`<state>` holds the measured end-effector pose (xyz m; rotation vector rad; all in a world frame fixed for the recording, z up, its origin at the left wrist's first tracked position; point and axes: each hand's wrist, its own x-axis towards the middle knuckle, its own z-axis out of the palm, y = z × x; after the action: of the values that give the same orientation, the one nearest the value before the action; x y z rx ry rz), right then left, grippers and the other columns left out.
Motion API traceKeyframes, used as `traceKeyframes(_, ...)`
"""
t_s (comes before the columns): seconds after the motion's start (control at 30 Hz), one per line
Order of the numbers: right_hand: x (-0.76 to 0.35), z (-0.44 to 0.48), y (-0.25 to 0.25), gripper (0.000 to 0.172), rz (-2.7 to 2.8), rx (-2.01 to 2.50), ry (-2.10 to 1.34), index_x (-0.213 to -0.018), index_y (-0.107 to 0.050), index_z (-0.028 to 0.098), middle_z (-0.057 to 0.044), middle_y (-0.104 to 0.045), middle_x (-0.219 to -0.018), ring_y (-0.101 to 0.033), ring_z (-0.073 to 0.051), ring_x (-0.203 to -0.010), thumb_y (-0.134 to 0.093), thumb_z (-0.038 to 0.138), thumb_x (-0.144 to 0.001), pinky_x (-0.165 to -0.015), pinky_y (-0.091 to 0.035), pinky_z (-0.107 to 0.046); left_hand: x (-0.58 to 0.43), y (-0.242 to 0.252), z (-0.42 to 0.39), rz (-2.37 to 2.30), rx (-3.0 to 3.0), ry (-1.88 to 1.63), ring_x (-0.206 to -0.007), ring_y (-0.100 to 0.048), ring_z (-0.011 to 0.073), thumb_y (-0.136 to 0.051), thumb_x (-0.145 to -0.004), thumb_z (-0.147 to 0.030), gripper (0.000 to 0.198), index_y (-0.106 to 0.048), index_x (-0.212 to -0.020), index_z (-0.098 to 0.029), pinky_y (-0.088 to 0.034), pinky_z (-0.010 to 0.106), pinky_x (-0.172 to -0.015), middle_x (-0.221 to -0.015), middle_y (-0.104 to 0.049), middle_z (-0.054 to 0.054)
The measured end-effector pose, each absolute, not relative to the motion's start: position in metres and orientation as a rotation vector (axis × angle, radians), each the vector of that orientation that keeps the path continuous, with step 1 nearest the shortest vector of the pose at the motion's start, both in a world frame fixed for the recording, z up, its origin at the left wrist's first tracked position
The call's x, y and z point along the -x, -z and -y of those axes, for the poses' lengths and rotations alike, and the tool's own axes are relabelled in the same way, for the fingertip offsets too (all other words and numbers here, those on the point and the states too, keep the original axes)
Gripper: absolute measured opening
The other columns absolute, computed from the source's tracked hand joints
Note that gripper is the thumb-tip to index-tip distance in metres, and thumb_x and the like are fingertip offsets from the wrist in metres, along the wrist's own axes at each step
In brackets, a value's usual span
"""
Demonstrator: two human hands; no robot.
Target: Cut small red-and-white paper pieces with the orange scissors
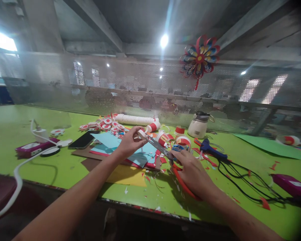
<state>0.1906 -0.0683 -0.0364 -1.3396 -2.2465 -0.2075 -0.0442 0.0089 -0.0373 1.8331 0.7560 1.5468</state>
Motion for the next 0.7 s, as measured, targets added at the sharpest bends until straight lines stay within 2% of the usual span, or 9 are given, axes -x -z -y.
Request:
traceKeyframes(0.3, -0.1929, 0.0679, 0.0358, 0.042, 2.283, 1.406, 0.356, -0.116, -0.055, 0.014, -0.010, -0.056, -0.090, -0.053, -0.024, -0.082, -0.052, 0.011, -0.074, -0.070, -0.042, -0.033, 0.0416, 0.0395, -0.0063, -0.844, -2.013, -1.546, -0.087, -0.061, 0.0181, -0.067, -0.067, -0.027, 0.049, -0.050, -0.110, -0.013, -0.052, 0.036, -0.081, -0.100, -0.060, 0.010)
traceKeyframes(0.47, -0.1932, 0.0697, 0.0354, 0.043, 2.277, 1.431, 0.584, -0.114, -0.057, 0.018, -0.008, -0.055, -0.081, -0.049, -0.021, -0.072, -0.052, 0.011, -0.072, -0.058, -0.034, -0.028, 0.0416, 0.0400, -0.0046, -0.866, -2.086, -1.554, -0.088, -0.061, 0.0182, -0.066, -0.068, -0.029, 0.051, -0.051, -0.114, -0.012, -0.054, 0.035, -0.079, -0.102, -0.061, 0.011)
traceKeyframes(0.7, -0.1923, 0.0715, 0.0334, 0.047, 2.262, 1.389, 0.651, -0.116, -0.056, 0.016, -0.009, -0.055, -0.079, -0.047, -0.020, -0.069, -0.048, 0.008, -0.071, -0.056, -0.028, -0.027, 0.0400, 0.0406, -0.0042, -0.854, -2.102, -1.585, -0.090, -0.061, 0.0188, -0.065, -0.069, -0.029, 0.052, -0.051, -0.117, -0.014, -0.054, 0.034, -0.080, -0.107, -0.062, 0.010)
